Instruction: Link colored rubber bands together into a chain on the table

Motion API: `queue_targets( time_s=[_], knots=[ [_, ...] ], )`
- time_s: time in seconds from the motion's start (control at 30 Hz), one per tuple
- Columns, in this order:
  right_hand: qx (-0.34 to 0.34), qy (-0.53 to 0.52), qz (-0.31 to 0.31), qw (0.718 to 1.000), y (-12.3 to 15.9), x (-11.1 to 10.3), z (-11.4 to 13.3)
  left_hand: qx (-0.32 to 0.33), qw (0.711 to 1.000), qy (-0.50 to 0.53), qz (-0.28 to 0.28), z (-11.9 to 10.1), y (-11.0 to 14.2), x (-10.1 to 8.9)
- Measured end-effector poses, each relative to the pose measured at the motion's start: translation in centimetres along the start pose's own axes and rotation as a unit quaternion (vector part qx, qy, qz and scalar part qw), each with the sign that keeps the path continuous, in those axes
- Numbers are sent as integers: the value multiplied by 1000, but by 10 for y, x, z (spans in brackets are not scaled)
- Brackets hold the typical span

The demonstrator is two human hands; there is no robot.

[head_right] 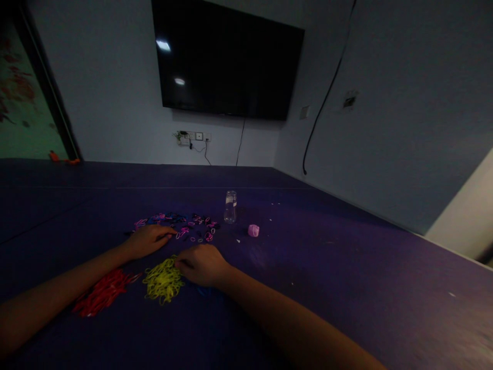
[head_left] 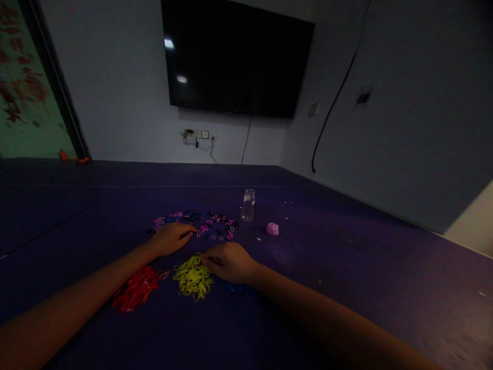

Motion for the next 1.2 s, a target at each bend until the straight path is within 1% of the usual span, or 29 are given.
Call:
queue_targets(
  time_s=[0.27,0.43,0.77,1.2],
  knots=[
    [-7,8,-1,1000,0,3,-3,-1,1000,-3,1,4,-1,4],
    [-16,-2,-1,1000,0,2,-1,-2,1000,-1,7,3,-1,3],
    [-13,-1,5,1000,0,1,0,1,1000,11,11,-1,-1,-1],
    [-14,1,1,1000,0,0,2,-5,1000,-4,18,4,-2,2]
  ],
)
Point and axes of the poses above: each hand's wrist, its own y-axis away from the middle knuckle, its own x-axis out of the palm, z = x × y, the point moved 6 cm from there along -y, towards the middle knuckle, and after that the axes turned 2 degrees about -x, right-handed, at the moved point
